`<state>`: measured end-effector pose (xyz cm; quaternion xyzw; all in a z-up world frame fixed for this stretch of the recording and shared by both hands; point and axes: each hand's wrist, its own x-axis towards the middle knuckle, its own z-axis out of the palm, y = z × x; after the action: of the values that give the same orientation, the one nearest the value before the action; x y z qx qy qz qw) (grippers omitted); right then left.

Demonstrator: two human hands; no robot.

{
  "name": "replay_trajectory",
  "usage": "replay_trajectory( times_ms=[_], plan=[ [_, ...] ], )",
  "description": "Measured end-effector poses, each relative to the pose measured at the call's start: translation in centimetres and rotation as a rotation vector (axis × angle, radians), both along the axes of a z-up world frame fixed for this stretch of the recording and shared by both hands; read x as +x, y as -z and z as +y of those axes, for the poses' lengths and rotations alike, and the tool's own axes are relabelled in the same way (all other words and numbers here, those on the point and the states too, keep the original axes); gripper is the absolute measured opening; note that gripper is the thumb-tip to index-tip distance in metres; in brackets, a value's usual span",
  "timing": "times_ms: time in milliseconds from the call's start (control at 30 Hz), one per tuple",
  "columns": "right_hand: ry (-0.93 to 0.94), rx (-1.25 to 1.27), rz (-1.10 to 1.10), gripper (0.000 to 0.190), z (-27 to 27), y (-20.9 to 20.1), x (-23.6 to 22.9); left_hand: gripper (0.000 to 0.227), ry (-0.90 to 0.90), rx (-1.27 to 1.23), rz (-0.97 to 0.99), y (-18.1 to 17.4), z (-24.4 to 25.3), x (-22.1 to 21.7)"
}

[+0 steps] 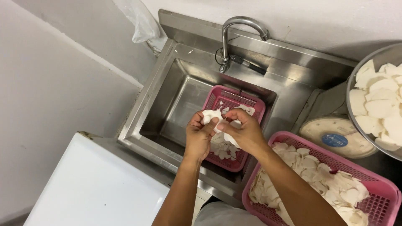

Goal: Sorting white vegetable or fruit slices from a weighing scale into different plastic baskets for quality control.

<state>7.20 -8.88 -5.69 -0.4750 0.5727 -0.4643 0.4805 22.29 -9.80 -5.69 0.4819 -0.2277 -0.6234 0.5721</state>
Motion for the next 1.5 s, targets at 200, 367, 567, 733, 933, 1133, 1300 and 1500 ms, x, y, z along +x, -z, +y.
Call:
replay_trajectory(
  times_ms=[200, 367, 567, 733, 933, 1133, 1300, 1500],
  plan=[
    [0.038, 0.024, -0.108, 0.017, -1.5, 1.9, -0.6, 0.02, 0.051, 0.048, 0.079, -3.2, -0.8, 0.1],
    [0.082, 0.055, -0.244, 0.015, -1.4, 1.1, -1.5, 0.02, 0.022, 0.048, 0.021, -2.0, -1.3, 0.5],
    [0.021, 0.091, -0.345, 0.013, -0.2, -2.0, -2.0, 0.034, -0.02, 0.047, -0.018, -0.3, -0.5, -0.3],
    [-0.032, 0.038, -0.197, 0.015, 1.4, -3.0, -2.5, 0.025, -0.064, 0.039, -0.058, -4.1, 0.6, -1.7],
    [-0.047, 0.041, 0.01, 0.021, 1.5, 1.3, -2.5, 0.025, -0.017, -0.062, -0.185, -4.2, 1.8, -2.0],
    [-0.083, 0.015, 0.02, 0.023, 1.6, 0.1, -2.1, 0.03, -0.008, -0.038, -0.245, -5.0, 2.6, -2.3],
    [-0.097, -0.03, 0.113, 0.017, 2.0, -3.5, -2.4, 0.039, -0.05, -0.064, -0.288, -5.0, 2.7, -1.9],
    [-0.068, -0.001, 0.228, 0.017, 0.6, -2.2, -4.0, 0.033, -0.096, -0.065, -0.501, -4.4, 2.3, 0.4]
  ],
)
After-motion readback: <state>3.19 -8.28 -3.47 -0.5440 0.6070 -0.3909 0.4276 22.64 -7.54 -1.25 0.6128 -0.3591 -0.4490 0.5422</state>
